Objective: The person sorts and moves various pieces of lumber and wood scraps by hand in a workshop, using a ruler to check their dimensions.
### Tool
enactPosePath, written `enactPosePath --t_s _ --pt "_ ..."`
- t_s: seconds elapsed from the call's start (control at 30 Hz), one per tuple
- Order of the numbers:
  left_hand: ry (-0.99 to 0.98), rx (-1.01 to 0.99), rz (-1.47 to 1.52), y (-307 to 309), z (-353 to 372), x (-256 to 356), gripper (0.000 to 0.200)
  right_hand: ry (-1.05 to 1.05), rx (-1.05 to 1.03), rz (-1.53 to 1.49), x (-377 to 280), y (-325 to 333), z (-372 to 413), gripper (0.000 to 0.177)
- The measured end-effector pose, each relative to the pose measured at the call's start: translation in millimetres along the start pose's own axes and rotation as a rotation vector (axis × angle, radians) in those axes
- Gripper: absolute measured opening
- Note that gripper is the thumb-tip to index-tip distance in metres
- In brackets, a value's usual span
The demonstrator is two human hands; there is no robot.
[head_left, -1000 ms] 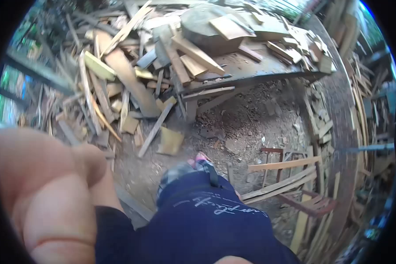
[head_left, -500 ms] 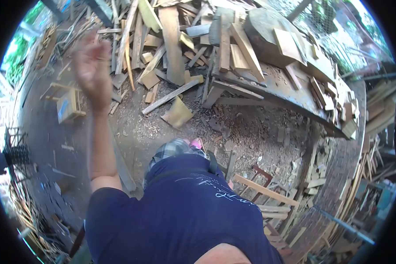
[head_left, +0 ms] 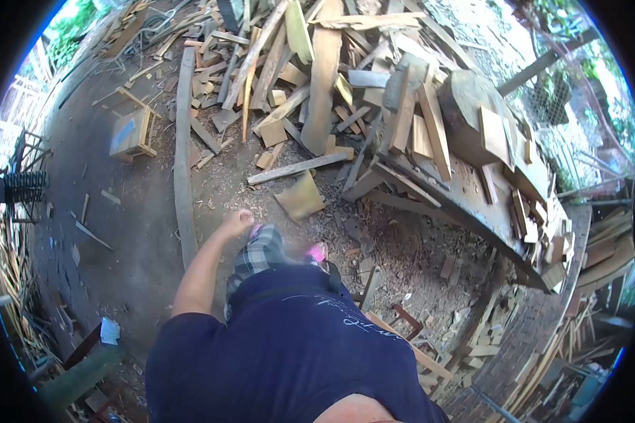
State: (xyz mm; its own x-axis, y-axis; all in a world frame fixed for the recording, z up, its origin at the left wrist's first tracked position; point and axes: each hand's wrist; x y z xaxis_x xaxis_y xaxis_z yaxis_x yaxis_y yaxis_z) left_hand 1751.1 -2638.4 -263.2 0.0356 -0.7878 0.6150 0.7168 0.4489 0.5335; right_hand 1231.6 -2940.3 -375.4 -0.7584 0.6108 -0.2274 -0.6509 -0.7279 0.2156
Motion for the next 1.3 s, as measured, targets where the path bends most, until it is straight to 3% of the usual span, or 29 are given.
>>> enactPosePath --t_s 0.2,0.33,0.43,0.5,0.53,0.63,0.73,0.93,1.1,1.23,1.3 --pt "0.553 -0.042 0.291 10.3 46.3 -114.3 0.018 0.080 0.118 0.253 -42.7 -41.7 53.6 0.025" --pt "0.597 0.055 0.448 35.5 72.9 -173.9 0.023 0.126 0.180 0.353 -74.0 -85.7 81.7 0.025" --pt "0.724 0.091 0.498 68.2 91.5 -192.4 0.015 0.161 0.232 0.382 -97.3 -123.2 93.9 0.026" --pt "0.803 0.170 0.593 80.9 96.8 -215.1 0.016 0.296 0.200 0.287 -133.0 -150.0 127.8 0.025" --pt "0.811 0.166 0.598 87.5 96.4 -230.7 0.016 0.473 0.158 0.230 -167.1 -183.4 191.1 0.021" --pt "0.773 0.118 0.562 108.2 96.5 -262.3 0.018 0.552 0.135 0.018 -187.8 -221.6 204.4 0.018" --pt "0.729 0.191 0.532 129.1 90.9 -264.0 0.019 0.535 0.050 0.025 -224.2 -244.5 213.7 0.015" --pt "0.793 0.277 0.667 141.8 70.5 -236.4 0.018 0.675 -0.067 -0.072 -304.7 -291.6 229.9 0.018" --pt "0.730 0.181 0.749 141.9 42.2 -210.3 0.007 0.743 -0.142 -0.212 -383.6 -336.5 225.2 0.019" --pt "0.752 0.096 0.750 174.4 4.9 -183.5 0.011 0.699 -0.205 -0.292 -444.2 -376.1 201.0 0.018" --pt "0.497 0.099 0.737 192.5 -10.0 -175.3 0.010 0.668 -0.210 -0.375 -468.2 -397.5 189.3 0.017"
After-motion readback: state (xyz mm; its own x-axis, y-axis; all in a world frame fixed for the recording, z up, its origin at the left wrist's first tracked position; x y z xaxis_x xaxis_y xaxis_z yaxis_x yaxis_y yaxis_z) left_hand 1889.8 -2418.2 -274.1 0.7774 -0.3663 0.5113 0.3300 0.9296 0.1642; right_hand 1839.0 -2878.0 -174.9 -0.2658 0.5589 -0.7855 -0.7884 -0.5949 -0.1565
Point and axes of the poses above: each hand's wrist, its own z-axis away from the middle knuckle, its own y-axis out of the back of the hand, x = y × z, and after that the axes turned 11 degrees about -z, right-handed
